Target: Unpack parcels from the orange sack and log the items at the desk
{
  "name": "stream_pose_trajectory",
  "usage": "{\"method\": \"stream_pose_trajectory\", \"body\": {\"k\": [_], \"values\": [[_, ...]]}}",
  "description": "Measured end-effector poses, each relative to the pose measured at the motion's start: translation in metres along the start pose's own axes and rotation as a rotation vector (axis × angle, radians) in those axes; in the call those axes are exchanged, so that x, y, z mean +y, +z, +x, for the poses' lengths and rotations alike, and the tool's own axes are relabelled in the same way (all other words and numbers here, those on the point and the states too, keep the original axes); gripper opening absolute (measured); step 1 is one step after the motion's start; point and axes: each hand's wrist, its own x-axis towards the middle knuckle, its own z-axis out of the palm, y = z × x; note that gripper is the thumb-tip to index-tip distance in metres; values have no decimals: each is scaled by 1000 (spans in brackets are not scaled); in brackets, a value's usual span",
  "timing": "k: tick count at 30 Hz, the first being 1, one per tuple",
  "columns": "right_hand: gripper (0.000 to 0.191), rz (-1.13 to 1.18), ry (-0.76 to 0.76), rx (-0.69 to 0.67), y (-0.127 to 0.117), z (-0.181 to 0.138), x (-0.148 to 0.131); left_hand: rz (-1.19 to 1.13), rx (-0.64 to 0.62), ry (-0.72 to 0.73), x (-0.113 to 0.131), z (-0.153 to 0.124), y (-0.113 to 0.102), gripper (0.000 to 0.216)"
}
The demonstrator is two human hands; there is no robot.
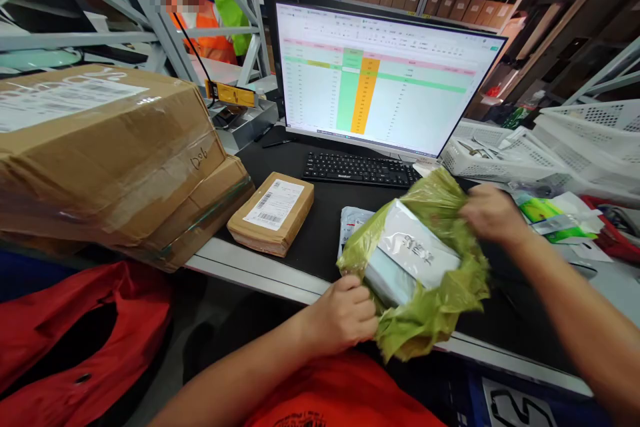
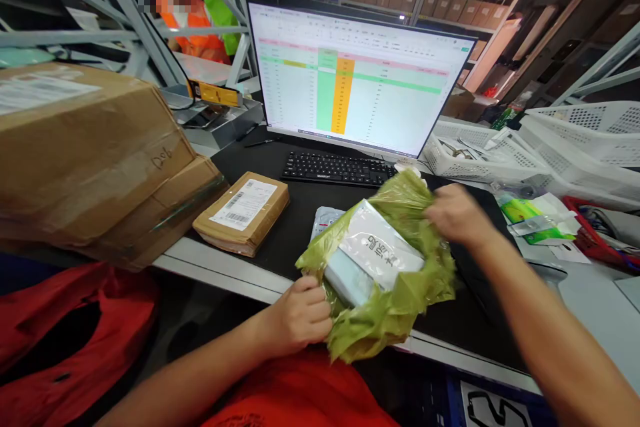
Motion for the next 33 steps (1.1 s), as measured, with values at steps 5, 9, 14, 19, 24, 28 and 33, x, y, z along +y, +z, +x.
{"method": "stream_pose_trajectory", "body": {"k": [5, 9, 14, 19, 24, 28, 33], "values": [[48, -18, 92, -4, 25, -8, 25, 36, 19, -41, 1, -1, 13, 35], [38, 28, 302, -123, 47, 15, 19, 161, 26, -180, -1, 21, 27, 31], [42, 266, 437, 14, 2, 15, -40, 183, 69, -262, 1, 26, 33, 32], [66, 696, -2, -395, -31, -18, -141, 148, 59, -295, 0, 21, 21, 37], [62, 707, -43, -678, -32, -9, -164, 118, 22, -286, -2, 21, 15, 39], [46, 916, 62, -637, -31, -18, -140, 43, -10, -260, -2, 20, 15, 45], [51, 1208, 640, -264, -12, -63, -110, -88, 38, -245, 3, 19, 16, 63]]}}
